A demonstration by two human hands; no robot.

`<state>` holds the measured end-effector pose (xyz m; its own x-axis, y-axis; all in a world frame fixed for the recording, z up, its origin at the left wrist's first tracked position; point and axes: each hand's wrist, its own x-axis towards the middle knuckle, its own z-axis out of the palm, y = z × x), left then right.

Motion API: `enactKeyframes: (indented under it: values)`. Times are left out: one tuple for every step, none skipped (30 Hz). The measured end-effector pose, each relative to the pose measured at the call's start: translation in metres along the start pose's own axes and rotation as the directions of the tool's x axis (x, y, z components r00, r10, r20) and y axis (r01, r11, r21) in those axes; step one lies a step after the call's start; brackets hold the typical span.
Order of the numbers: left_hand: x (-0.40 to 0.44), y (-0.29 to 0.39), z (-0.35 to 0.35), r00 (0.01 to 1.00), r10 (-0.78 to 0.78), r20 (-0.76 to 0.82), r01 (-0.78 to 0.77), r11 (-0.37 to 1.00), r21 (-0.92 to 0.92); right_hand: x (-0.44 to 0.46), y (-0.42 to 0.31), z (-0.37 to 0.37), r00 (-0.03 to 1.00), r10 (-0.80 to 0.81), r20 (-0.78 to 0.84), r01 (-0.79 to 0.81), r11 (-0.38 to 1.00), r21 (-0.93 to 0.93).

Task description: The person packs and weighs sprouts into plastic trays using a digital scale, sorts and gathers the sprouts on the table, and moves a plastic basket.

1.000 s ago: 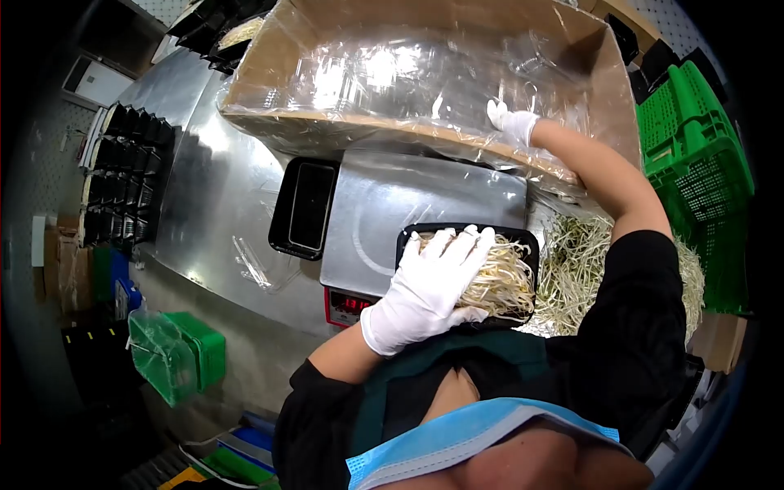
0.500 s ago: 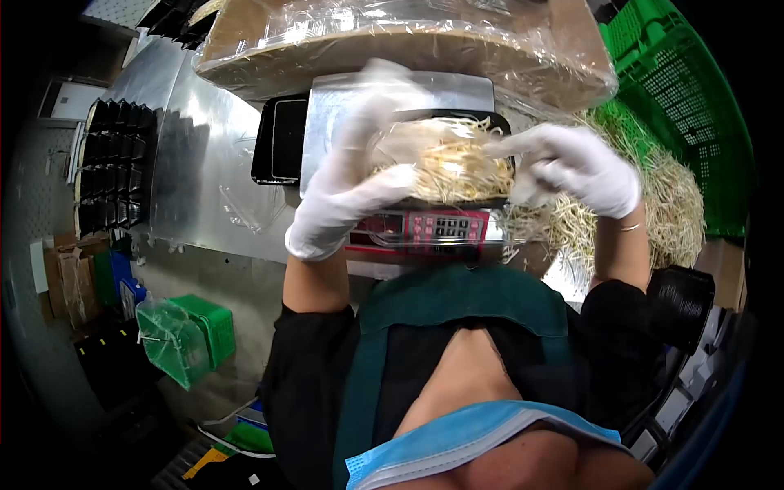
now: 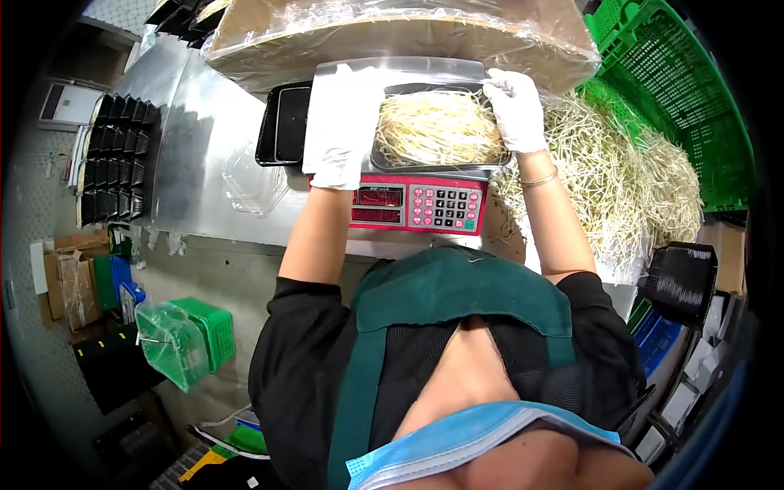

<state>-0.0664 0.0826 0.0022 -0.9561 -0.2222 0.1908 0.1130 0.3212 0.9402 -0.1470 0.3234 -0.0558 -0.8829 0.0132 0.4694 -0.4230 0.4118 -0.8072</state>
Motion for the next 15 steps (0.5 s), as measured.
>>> enactKeyframes:
  values:
    - [0.002, -0.026, 0.008, 0.997, 0.066, -0.048, -0.066, 0.998, 0.013, -0.002, -0.012, -0.006, 0.999, 0.03, 0.026, -0.027, 0.994, -0.104]
    - [0.003, -0.045, 0.014, 0.987, 0.131, -0.095, -0.129, 0.991, 0.029, -0.002, -0.012, -0.006, 0.999, 0.027, 0.027, -0.024, 0.994, -0.105]
    - [0.004, -0.041, 0.01, 0.987, 0.131, -0.094, -0.129, 0.991, 0.027, -0.004, -0.008, -0.007, 0.985, 0.16, 0.07, -0.158, 0.987, -0.033]
    - [0.006, -0.028, 0.004, 0.983, 0.182, -0.021, -0.172, 0.956, 0.239, -0.004, -0.009, -0.008, 0.951, 0.287, 0.118, -0.292, 0.956, 0.031]
    - [0.006, -0.016, -0.001, 0.976, 0.21, 0.059, -0.215, 0.876, 0.433, -0.004, -0.009, -0.009, 0.973, 0.219, 0.07, -0.221, 0.975, 0.024]
    - [0.006, -0.009, -0.002, 0.965, 0.221, 0.139, -0.26, 0.755, 0.602, -0.003, -0.007, -0.01, 0.973, 0.219, 0.073, -0.22, 0.975, 0.013]
    - [0.008, -0.009, 0.0, 0.966, 0.22, 0.136, -0.257, 0.761, 0.595, 0.0, -0.005, -0.01, 0.979, 0.187, 0.085, -0.184, 0.982, -0.037]
    - [0.011, -0.008, 0.004, 0.982, 0.155, 0.107, -0.188, 0.808, 0.559, 0.004, -0.003, -0.011, 0.983, 0.154, 0.099, -0.146, 0.986, -0.086]
    - [0.014, -0.007, 0.007, 0.993, 0.088, 0.08, -0.117, 0.847, 0.519, 0.002, -0.004, -0.016, 0.937, 0.226, 0.267, -0.254, 0.964, 0.076]
    - [0.013, -0.007, 0.006, 0.993, 0.086, 0.077, -0.113, 0.85, 0.514, 0.001, 0.005, -0.017, 0.92, 0.146, 0.365, -0.207, 0.969, 0.136]
    - [0.009, -0.008, 0.006, 0.994, 0.085, 0.072, -0.108, 0.878, 0.467, -0.003, 0.01, -0.017, 0.908, 0.204, 0.365, -0.293, 0.934, 0.206]
    - [0.008, -0.009, 0.005, 0.994, 0.082, 0.066, -0.102, 0.902, 0.419, -0.007, 0.006, -0.016, 0.891, 0.263, 0.371, -0.375, 0.885, 0.275]
    - [0.008, -0.014, 0.005, 0.995, 0.078, 0.066, -0.098, 0.904, 0.416, -0.007, 0.003, -0.016, 0.889, 0.266, 0.373, -0.378, 0.886, 0.27]
    - [0.008, -0.022, 0.006, 0.996, 0.089, 0.022, -0.091, 0.945, 0.314, -0.007, 0.001, -0.017, 0.875, 0.275, 0.398, -0.413, 0.853, 0.319]
    - [0.007, -0.026, 0.009, 0.995, 0.095, -0.021, -0.089, 0.974, 0.208, -0.008, 0.001, -0.018, 0.861, 0.283, 0.422, -0.448, 0.816, 0.366]
